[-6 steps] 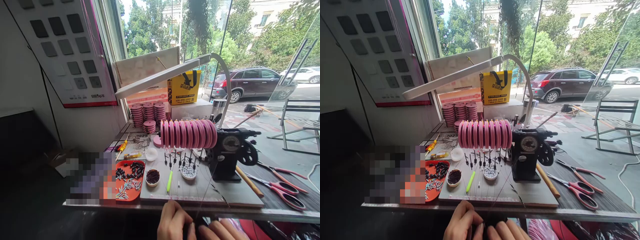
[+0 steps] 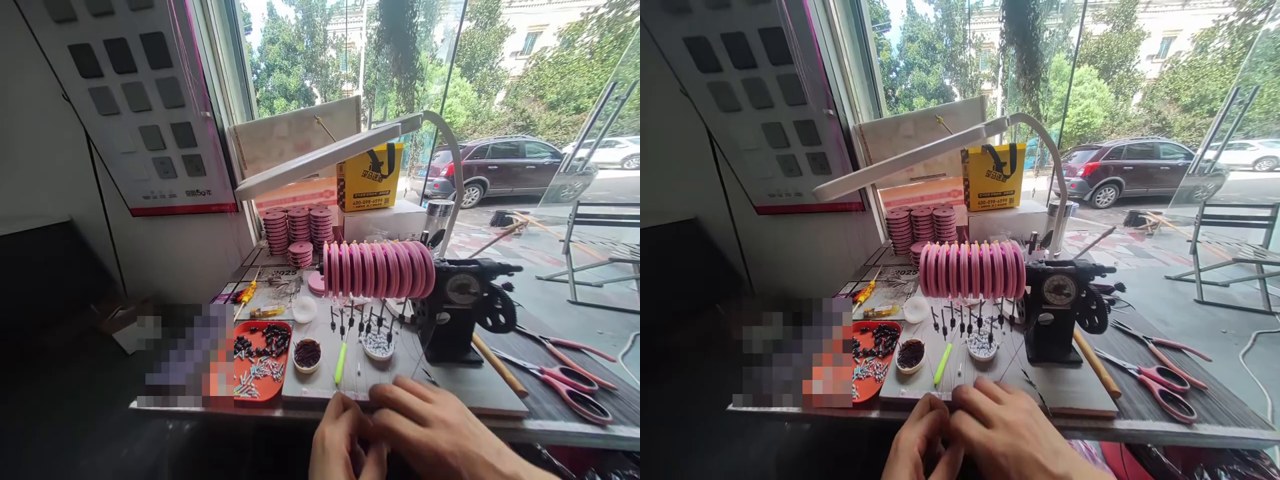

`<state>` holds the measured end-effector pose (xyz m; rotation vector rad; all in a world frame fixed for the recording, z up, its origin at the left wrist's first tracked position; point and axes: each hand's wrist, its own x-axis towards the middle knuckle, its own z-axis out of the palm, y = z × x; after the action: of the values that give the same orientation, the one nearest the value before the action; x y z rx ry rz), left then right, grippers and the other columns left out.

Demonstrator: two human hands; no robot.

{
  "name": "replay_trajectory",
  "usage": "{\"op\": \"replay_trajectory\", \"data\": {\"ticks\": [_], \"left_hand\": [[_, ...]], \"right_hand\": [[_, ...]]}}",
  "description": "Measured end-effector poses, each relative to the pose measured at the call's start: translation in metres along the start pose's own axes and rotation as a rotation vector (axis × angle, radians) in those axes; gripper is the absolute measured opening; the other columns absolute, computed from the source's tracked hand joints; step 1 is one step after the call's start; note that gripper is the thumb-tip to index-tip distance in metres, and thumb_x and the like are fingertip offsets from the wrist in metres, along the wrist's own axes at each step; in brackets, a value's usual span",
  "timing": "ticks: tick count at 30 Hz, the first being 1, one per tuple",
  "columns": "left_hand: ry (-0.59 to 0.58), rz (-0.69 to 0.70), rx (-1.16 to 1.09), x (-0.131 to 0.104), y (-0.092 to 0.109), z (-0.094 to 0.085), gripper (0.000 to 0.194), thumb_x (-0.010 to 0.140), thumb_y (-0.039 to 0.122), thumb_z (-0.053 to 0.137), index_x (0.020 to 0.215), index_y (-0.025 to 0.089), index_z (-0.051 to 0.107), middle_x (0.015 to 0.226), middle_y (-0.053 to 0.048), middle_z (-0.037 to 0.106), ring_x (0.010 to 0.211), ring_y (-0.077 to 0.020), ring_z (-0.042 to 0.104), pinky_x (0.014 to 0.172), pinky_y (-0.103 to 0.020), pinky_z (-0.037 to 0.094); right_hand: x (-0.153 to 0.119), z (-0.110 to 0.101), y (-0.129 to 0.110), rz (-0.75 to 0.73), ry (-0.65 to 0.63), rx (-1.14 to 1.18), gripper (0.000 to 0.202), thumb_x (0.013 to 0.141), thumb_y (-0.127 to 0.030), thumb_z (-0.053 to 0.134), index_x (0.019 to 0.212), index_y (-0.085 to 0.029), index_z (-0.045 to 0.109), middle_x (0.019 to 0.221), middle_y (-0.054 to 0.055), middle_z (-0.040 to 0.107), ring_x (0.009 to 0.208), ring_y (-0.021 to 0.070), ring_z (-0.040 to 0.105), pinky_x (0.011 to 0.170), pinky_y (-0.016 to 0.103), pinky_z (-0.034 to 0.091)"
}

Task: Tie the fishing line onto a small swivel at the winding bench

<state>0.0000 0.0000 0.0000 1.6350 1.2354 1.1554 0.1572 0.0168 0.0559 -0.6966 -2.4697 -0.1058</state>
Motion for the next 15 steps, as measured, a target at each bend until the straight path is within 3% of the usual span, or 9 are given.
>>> {"op": "replay_trajectory", "data": {"ticks": [3,5,7,10,12,15], "left_hand": [[0.012,-0.042,-0.112,0.004,0.000,-0.001,0.017,0.071,0.021,0.050,0.055,0.017,0.052,0.067,-0.001,0.047,0.057,-0.0110,0.046,0.049,-0.021,0.034],[0.092,0.026,-0.024,0.003,0.000,0.002,0.019,0.074,0.019,0.049,0.056,0.018,0.050,0.071,-0.002,0.048,0.052,-0.0097,0.046,0.045,-0.021,0.034],[0.262,0.233,0.214,0.001,0.000,0.007,0.019,0.077,0.013,0.047,0.060,0.018,0.051,0.075,-0.003,0.052,0.051,-0.0099,0.047,0.045,-0.021,0.036],[0.491,0.645,0.586,0.001,0.000,0.010,0.020,0.076,-0.001,0.048,0.071,0.018,0.056,0.083,-0.007,0.063,0.063,-0.0154,0.056,0.057,-0.024,0.047],[0.474,0.822,0.716,0.003,0.001,0.007,0.023,0.071,-0.006,0.052,0.076,0.015,0.058,0.084,-0.009,0.069,0.062,-0.0166,0.056,0.056,-0.025,0.048],[0.301,0.890,0.699,0.007,0.001,0.000,0.024,0.069,-0.007,0.050,0.077,0.014,0.059,0.075,-0.007,0.069,0.057,-0.0151,0.055,0.050,-0.023,0.047]], "right_hand": [[0.021,-0.004,0.010,0.085,-0.237,0.153,0.015,0.074,-0.004,0.055,0.074,-0.018,0.055,0.064,-0.003,0.058,0.053,0.0130,0.049,0.052,0.024,0.034],[0.027,-0.003,0.012,0.148,-0.274,0.144,0.016,0.074,-0.003,0.054,0.067,-0.017,0.052,0.056,-0.004,0.051,0.047,0.0108,0.040,0.048,0.024,0.028],[0.029,-0.001,0.014,0.225,-0.293,0.147,0.017,0.074,-0.003,0.054,0.064,-0.016,0.051,0.052,-0.006,0.043,0.045,0.0094,0.031,0.044,0.023,0.023],[0.034,0.001,0.016,0.326,-0.308,0.192,0.021,0.078,-0.004,0.054,0.060,-0.016,0.052,0.050,-0.007,0.036,0.045,0.0084,0.025,0.042,0.020,0.021],[0.038,0.001,0.019,0.359,-0.312,0.239,0.022,0.081,-0.005,0.054,0.062,-0.015,0.055,0.049,-0.008,0.038,0.045,0.0075,0.029,0.044,0.017,0.025],[0.039,-0.001,0.022,0.375,-0.303,0.299,0.020,0.078,-0.002,0.056,0.065,-0.016,0.060,0.049,-0.007,0.045,0.045,0.0069,0.040,0.047,0.014,0.031]]}}
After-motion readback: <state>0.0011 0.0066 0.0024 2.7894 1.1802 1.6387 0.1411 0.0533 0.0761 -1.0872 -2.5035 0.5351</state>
